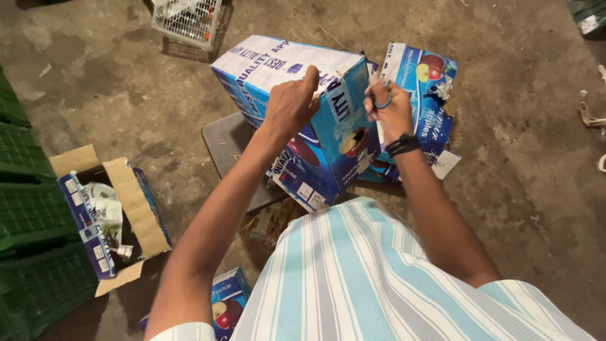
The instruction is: The person uses shears to cut open several cardboard boxes labeled 'Quality Apple' in a warehouse setting. They cut along the edges and flaps, remove the boxes, and repeat the process with additional boxes.
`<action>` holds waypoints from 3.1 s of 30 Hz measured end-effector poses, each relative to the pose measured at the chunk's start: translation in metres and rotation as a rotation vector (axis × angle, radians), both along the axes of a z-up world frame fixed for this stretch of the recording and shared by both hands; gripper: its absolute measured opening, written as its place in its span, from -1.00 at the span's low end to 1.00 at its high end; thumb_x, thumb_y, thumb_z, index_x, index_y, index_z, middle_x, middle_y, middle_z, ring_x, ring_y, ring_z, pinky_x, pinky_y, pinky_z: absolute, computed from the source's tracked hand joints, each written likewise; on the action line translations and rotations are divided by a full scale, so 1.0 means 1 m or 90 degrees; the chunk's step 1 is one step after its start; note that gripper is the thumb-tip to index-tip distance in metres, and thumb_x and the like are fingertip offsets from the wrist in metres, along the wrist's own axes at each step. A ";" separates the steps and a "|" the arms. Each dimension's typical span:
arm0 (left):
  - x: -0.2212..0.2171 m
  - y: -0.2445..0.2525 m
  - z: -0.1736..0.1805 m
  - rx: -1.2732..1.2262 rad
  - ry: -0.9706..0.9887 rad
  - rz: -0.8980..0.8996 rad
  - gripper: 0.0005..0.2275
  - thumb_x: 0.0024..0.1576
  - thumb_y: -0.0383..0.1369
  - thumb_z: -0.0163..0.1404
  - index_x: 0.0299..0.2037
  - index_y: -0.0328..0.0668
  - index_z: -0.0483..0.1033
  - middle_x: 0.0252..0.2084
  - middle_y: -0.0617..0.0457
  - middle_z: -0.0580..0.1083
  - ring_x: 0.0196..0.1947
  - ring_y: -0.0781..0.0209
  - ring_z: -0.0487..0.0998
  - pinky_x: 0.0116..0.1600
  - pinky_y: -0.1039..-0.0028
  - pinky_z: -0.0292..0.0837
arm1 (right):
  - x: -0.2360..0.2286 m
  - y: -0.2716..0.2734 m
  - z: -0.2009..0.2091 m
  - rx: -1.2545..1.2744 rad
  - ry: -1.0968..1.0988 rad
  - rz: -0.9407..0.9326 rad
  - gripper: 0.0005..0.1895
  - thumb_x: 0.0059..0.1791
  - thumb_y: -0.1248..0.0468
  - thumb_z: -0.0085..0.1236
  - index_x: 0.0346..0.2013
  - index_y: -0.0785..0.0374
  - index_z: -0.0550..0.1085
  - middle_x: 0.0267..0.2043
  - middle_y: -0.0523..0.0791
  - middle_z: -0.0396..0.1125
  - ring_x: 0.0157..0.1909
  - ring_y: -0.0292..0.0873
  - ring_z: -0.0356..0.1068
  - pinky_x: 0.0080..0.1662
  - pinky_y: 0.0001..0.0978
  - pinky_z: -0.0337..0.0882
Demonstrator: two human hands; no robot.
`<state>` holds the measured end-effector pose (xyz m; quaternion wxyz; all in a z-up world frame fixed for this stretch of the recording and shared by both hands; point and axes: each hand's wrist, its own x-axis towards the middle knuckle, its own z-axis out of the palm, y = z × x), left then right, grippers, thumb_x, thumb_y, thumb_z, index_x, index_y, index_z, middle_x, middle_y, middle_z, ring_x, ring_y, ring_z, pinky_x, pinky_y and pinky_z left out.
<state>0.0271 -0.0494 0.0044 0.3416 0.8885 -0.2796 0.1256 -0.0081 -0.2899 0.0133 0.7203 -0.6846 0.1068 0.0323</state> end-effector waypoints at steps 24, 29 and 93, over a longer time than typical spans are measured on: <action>0.023 0.003 0.029 0.311 0.198 -0.065 -0.69 -0.02 -0.40 0.06 -0.10 -0.43 0.42 -0.53 -0.32 0.51 -0.46 -0.35 0.56 -0.36 0.00 0.46 | 0.070 -0.008 0.000 -0.460 -0.353 0.244 -0.43 -0.12 0.09 0.51 0.06 0.22 0.47 0.01 -0.04 0.47 0.05 -0.05 0.51 0.07 -0.25 0.49; 0.010 -0.003 0.024 0.255 0.190 0.019 -0.56 0.00 -0.41 0.06 0.09 -0.46 0.31 -0.58 -0.29 0.50 -0.54 -0.30 0.56 -0.44 0.03 0.43 | 0.078 -0.016 0.005 -0.423 -0.380 0.296 -0.44 -0.12 0.12 0.51 0.06 0.23 0.47 0.00 -0.04 0.48 0.04 -0.05 0.53 0.06 -0.25 0.50; -0.102 -0.110 0.012 0.278 -0.272 0.249 -0.83 0.06 -0.53 0.01 -0.17 -0.45 0.52 -0.21 -0.22 0.54 -0.08 0.03 0.61 0.32 0.32 0.32 | 0.025 -0.054 0.097 -0.279 0.454 0.600 -0.15 -0.12 -0.48 -0.10 -0.48 0.34 0.44 -0.70 -0.21 0.14 -0.77 -0.39 0.00 -0.70 -0.52 -0.03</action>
